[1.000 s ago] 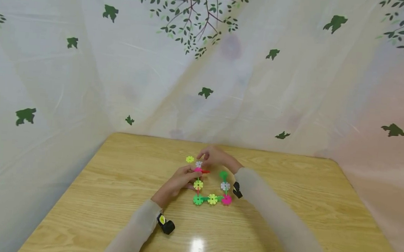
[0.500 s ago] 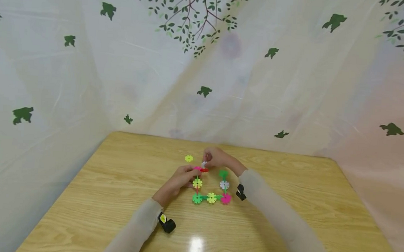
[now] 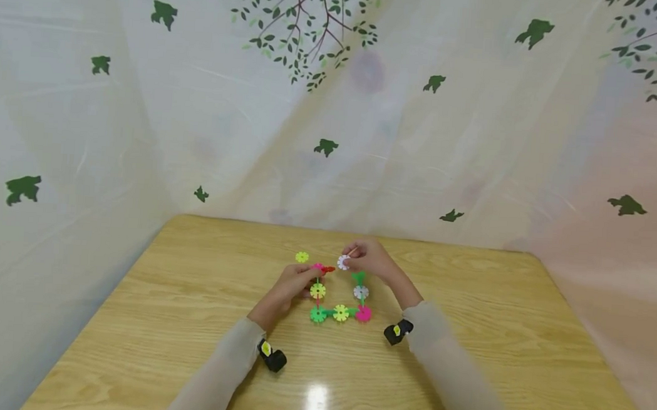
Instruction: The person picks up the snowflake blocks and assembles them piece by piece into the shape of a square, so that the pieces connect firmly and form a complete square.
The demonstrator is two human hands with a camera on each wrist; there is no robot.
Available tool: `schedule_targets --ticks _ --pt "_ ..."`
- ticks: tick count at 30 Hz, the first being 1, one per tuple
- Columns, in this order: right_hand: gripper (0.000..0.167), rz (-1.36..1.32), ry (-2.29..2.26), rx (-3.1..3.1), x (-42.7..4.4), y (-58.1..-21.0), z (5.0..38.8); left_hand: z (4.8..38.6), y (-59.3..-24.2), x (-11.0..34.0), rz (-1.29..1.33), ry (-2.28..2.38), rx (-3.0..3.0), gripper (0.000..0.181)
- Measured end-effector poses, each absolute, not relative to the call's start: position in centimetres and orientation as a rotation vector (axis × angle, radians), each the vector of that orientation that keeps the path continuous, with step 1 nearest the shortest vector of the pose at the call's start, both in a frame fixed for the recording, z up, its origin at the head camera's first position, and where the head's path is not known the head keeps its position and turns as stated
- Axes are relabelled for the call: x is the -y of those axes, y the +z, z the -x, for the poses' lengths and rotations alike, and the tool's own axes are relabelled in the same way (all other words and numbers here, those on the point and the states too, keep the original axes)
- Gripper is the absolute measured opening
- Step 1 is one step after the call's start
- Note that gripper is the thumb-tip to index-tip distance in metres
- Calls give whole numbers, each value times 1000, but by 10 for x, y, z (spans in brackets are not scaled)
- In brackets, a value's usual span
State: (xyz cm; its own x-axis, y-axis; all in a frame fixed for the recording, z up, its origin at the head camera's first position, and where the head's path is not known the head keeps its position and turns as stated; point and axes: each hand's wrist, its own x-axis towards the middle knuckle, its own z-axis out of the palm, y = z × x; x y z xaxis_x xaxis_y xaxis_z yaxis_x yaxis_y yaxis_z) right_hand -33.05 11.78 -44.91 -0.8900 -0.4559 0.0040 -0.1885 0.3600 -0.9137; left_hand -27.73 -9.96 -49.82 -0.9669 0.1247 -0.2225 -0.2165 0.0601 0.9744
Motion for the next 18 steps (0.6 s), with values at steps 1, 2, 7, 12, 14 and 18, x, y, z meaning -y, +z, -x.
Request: schedule_targets --ticks 1,2,7,12,14,18 --pt "20 563 -1558 -2357 -119 -450 329 277 -498 100 91 1995 -2093 31" --pt "20 553 -1566 -2346 -119 -451 327 277 -498 100 90 1995 -2093 32" --pt "20 526 -1609 -2304 -119 -456 323 278 -496 100 90 1987 -2088 33" --pt "21 482 -1659 -2275 -118 -460 322 278 -495 101 92 1964 -2091 34" --pt "22 462 -1681 -2257 -117 -461 322 278 -496 102 86 1968 -2085 35" --pt "22 444 -1706 -2225 -116 -462 321 280 -497 103 71 1964 -2079 36"
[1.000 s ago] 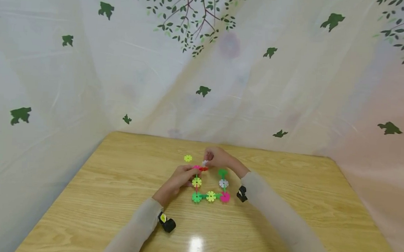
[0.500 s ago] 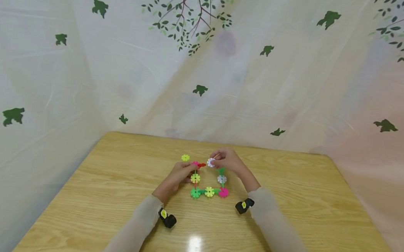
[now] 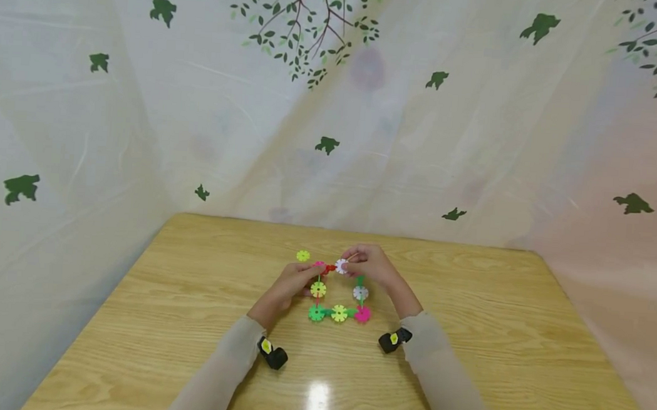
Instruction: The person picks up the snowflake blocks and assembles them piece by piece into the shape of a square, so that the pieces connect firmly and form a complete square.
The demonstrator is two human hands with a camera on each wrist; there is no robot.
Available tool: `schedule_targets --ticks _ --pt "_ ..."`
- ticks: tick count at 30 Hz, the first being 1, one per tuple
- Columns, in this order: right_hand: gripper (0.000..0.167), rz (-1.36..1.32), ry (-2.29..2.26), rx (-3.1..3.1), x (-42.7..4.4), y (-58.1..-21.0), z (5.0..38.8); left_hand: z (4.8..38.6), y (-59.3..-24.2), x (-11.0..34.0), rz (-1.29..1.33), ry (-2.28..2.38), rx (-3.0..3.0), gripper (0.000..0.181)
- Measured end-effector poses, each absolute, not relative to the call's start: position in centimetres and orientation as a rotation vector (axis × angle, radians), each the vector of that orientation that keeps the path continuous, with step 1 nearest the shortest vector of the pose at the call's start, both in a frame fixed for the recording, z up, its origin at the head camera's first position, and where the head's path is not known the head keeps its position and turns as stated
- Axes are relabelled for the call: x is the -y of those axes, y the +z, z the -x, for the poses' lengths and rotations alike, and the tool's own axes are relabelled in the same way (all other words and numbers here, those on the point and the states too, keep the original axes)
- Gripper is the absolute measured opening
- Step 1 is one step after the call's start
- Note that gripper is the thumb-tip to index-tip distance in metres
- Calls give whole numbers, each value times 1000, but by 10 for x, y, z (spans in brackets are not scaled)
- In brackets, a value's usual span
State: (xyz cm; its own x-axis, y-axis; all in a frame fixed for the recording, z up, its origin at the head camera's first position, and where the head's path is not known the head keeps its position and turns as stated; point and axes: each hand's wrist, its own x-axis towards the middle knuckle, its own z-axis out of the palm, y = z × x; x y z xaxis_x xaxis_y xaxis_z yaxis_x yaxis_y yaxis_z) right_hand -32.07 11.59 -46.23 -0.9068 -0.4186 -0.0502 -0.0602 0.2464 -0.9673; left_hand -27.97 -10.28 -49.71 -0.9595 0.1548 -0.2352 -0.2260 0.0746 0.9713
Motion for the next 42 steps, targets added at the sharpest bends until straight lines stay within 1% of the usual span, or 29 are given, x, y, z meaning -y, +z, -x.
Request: schedule_targets --ticks 9,18,27,32,42 --pt "21 429 -1761 -2166 -115 -464 320 282 -498 102 53 1939 -2091 43" --pt "21 432 -1803 -2158 -115 -464 319 284 -500 99 94 1997 -2055 37" --pt "17 409 -1856 -2163 -110 -463 314 282 -499 100 106 1957 -2101 38" --pt "18 371 -1855 -2167 -110 -464 315 282 -499 100 104 1956 -2090 39" --pt "19 381 -1855 -2150 -113 -463 314 281 -495 99 78 1927 -2122 43"
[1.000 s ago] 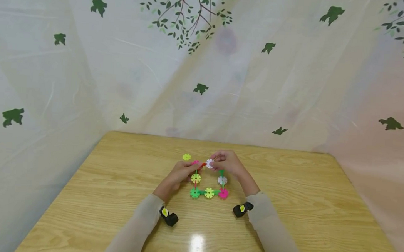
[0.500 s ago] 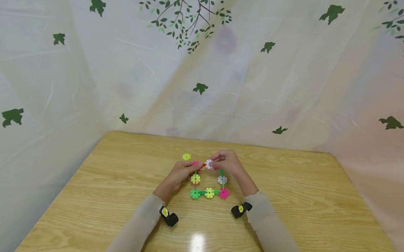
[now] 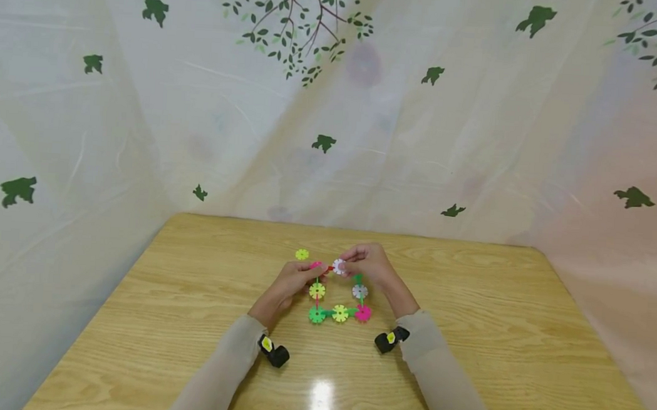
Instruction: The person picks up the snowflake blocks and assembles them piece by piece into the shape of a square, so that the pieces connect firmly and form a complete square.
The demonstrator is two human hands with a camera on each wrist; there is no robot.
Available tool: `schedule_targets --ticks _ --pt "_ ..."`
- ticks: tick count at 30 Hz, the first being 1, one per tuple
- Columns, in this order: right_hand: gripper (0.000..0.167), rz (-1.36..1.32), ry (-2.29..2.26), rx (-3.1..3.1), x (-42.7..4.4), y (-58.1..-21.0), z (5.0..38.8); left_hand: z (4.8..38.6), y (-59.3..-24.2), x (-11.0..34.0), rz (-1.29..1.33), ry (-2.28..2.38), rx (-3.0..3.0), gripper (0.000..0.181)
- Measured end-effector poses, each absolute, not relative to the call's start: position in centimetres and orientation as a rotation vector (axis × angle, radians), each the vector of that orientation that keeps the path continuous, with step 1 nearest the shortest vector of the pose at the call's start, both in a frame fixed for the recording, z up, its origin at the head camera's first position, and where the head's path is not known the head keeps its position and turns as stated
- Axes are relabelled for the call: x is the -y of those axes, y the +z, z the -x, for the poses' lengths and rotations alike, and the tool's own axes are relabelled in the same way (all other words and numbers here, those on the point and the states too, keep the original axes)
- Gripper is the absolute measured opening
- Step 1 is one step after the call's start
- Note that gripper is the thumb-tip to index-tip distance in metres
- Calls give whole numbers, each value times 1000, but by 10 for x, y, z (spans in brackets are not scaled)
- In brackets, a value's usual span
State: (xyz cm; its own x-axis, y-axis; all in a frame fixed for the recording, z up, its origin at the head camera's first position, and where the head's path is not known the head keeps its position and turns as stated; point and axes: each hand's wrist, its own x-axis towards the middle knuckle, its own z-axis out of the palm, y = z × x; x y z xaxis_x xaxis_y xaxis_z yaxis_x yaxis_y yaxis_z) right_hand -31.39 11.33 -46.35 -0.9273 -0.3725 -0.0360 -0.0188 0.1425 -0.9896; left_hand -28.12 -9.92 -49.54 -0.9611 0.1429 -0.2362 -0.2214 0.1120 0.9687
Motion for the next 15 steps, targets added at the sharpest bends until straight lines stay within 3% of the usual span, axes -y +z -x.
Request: schedule_targets --ticks 15 --pt "19 305 -1902 -2153 -109 -466 314 278 -498 95 116 2015 -2077 35"
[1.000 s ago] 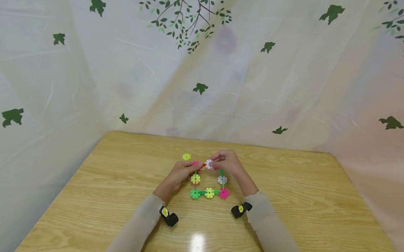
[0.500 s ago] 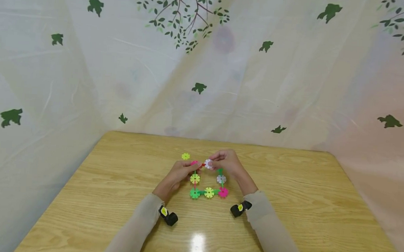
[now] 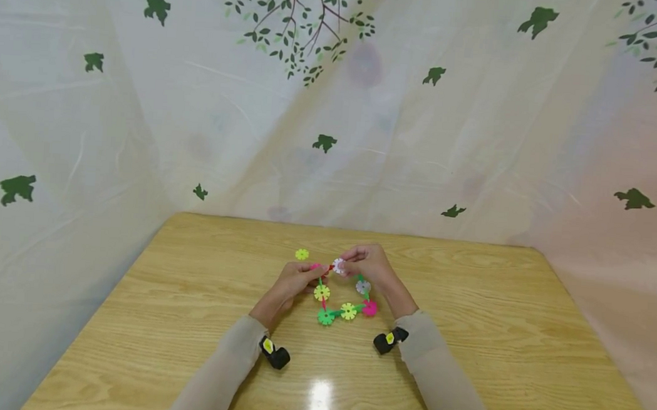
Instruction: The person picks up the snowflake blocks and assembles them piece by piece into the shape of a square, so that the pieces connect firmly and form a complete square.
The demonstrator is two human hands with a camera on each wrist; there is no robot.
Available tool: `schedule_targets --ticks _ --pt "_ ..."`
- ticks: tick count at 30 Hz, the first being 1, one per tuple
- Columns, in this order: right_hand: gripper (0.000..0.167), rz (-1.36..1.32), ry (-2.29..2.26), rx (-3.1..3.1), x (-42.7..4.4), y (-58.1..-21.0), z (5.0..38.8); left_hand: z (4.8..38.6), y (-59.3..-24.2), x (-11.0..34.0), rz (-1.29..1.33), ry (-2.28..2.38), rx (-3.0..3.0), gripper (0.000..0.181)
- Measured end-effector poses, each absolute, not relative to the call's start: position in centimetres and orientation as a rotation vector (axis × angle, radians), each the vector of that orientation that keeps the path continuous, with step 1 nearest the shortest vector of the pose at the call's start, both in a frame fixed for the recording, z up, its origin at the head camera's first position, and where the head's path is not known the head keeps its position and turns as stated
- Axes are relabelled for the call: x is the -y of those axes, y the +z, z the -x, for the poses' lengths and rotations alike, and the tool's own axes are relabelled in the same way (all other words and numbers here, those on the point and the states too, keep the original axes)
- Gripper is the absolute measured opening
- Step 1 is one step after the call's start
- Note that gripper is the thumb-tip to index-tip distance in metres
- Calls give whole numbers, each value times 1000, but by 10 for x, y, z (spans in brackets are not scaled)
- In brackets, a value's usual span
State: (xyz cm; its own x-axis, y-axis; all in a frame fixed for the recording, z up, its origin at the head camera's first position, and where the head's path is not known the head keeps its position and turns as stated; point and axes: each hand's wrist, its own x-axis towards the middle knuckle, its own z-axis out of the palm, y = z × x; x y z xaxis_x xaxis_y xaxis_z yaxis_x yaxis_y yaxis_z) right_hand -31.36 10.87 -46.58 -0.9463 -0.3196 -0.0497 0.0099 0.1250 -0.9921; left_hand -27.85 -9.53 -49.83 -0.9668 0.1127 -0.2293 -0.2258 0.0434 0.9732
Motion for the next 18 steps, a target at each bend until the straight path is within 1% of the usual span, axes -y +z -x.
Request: schedule_targets --ticks 5,18 --pt "18 319 -1881 -2170 -111 -467 315 279 -499 95 96 2002 -2074 33" --pt "19 312 -1880 -2166 -109 -469 316 276 -495 98 87 2014 -2060 35"
